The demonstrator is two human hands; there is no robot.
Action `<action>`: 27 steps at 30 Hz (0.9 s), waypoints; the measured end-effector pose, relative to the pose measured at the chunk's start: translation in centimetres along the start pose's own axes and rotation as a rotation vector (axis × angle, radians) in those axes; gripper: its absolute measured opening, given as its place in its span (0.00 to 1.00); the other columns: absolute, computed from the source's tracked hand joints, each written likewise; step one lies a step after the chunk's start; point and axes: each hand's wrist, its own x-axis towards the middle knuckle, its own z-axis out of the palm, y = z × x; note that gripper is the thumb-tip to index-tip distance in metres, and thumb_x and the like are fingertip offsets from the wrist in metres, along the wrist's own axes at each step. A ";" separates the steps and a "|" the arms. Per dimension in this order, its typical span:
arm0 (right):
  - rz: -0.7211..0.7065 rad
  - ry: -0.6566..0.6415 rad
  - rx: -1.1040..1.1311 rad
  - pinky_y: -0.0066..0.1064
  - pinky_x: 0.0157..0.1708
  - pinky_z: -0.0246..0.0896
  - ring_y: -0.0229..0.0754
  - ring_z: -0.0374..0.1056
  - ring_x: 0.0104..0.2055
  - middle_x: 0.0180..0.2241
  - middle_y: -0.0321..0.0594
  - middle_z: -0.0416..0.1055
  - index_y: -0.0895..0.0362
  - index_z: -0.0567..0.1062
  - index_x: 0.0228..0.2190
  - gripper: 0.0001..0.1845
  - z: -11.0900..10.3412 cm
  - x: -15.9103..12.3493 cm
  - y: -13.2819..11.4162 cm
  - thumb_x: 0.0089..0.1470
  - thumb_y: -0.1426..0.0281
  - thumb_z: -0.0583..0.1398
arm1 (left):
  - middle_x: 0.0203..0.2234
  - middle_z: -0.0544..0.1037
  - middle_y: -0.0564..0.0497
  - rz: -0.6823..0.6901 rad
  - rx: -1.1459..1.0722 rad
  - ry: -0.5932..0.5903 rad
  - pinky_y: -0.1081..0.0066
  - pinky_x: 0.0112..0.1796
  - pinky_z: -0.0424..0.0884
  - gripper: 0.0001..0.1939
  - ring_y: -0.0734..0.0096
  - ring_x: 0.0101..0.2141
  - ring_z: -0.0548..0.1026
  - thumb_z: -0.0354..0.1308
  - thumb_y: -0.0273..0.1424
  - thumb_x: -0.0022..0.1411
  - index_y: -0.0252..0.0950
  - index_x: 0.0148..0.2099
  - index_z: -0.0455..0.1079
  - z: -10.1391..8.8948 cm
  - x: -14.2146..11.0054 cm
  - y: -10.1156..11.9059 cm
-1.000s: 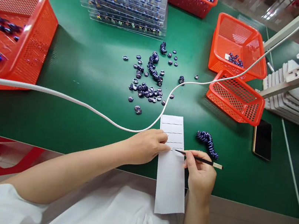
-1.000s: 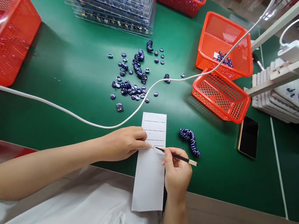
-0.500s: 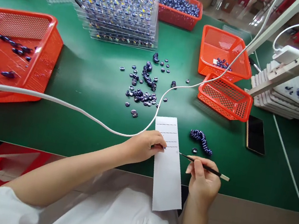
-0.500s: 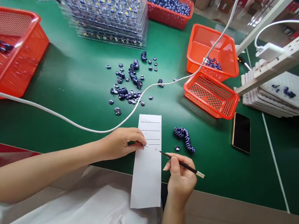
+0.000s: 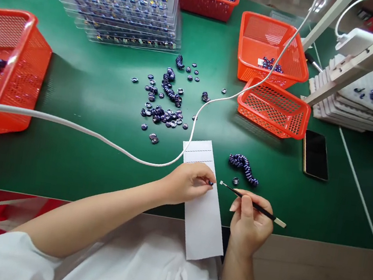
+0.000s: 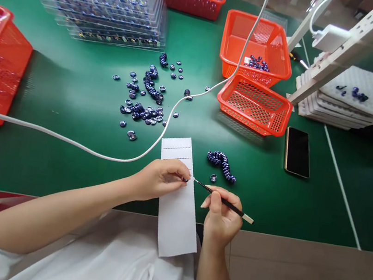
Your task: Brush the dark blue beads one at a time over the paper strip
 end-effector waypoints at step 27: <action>-0.121 -0.147 -0.440 0.32 0.25 0.72 0.35 0.72 0.23 0.35 0.40 0.80 0.56 0.79 0.36 0.06 0.0 -1.2 0.0 0.57 0.67 0.66 | 0.38 0.80 0.47 0.211 0.389 0.070 0.70 0.38 0.79 0.15 0.71 0.34 0.80 0.54 0.21 0.63 0.33 0.52 0.67 0.1 -0.3 -0.8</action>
